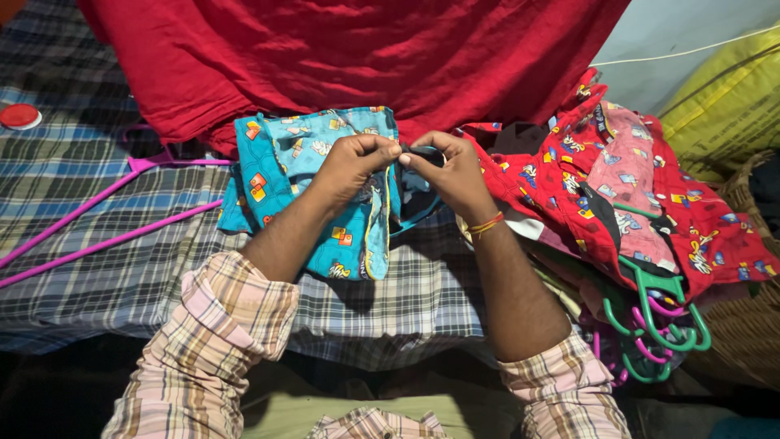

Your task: The person buttons up three children's shirts one by one. They first handle a blue patterned shirt, then a red patterned shirt, and finally a pink shirt, fastening each button from top to bottom while the shirts are on hangers.

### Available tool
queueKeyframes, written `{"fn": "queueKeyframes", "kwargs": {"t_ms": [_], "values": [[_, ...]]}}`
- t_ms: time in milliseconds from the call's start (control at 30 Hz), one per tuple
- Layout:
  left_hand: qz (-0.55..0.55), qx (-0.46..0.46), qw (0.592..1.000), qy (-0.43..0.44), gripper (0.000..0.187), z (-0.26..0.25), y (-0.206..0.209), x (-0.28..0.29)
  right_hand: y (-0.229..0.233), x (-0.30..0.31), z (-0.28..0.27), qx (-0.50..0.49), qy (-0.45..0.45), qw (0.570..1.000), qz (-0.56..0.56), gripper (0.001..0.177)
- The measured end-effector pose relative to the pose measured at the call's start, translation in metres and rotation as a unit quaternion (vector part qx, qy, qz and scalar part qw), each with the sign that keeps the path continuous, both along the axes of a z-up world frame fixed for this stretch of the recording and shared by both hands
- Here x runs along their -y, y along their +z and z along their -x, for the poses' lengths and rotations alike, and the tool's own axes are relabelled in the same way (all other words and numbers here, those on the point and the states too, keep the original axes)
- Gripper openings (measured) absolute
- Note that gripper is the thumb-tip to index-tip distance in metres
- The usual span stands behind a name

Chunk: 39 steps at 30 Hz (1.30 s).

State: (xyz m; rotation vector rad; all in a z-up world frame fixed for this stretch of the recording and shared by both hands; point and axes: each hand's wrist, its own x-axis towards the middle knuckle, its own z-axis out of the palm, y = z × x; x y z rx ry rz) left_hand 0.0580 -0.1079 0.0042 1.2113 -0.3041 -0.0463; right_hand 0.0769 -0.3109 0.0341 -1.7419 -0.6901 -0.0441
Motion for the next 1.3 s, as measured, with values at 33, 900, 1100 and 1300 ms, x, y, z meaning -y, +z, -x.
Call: {"fn": "queueKeyframes", "kwargs": {"t_ms": [33, 900, 1100, 1300], "values": [[0.001, -0.004, 1.0, -0.002, 0.02, 0.001, 0.001, -0.001, 0.0, 0.001, -0.001, -0.017, 0.014, 1.0, -0.016, 0.01], [-0.074, 0.341, 0.778, 0.523, 0.008, 0.04, 0.064, -0.042, 0.007, 0.003, -0.001, 0.068, -0.222, 0.973, 0.001, 0.012], [-0.065, 0.346, 0.862, 0.366, 0.013, 0.041, 0.063, -0.037, 0.012, 0.011, 0.004, 0.082, -0.308, 0.946, 0.06, 0.023], [-0.076, 0.11, 0.972, -0.191, 0.014, 0.048, 0.068, -0.019, 0.005, 0.019, -0.016, -0.092, -0.08, 0.92, -0.372, 0.014]]}}
